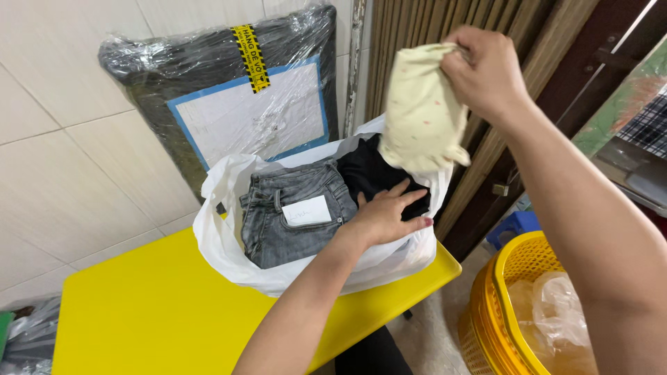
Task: The person folds various clothing items including jeans, shirts, and shorts on a yellow table, then places them into a white plastic bag. The person ties the bag and moves to a red table to fold additional garments, stacking them on the yellow table.
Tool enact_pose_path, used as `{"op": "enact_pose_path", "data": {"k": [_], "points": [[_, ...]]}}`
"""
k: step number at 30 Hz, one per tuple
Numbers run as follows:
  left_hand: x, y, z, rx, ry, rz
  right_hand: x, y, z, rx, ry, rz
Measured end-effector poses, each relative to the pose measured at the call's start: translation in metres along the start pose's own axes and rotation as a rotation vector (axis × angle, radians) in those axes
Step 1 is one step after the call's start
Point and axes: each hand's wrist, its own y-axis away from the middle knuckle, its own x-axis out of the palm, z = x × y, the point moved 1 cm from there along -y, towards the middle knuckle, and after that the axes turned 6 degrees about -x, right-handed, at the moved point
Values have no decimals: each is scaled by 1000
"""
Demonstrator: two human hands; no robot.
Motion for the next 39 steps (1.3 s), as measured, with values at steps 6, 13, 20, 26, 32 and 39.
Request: {"op": "enact_pose_path", "data": {"k": [6, 13, 20, 26, 32, 39], "points": [[-17, 48, 13, 13, -64, -278, 47, 44, 23, -636, 204, -101], [-44, 35, 63, -145, -172, -491, 101, 155, 16, -354, 410, 644], [-28, -38, 64, 156, -205, -330, 109, 140, -10, -281, -45, 635], [-13, -67, 50, -325, -720, 146, 155, 147, -25, -45, 431, 1060], [11, -79, 47, -349, -1005, 255, 186, 164, -7, 12, 536, 1087], [-17, -48, 39, -255, -791, 35, 157, 148, -1, -22, 372, 1010]]}}
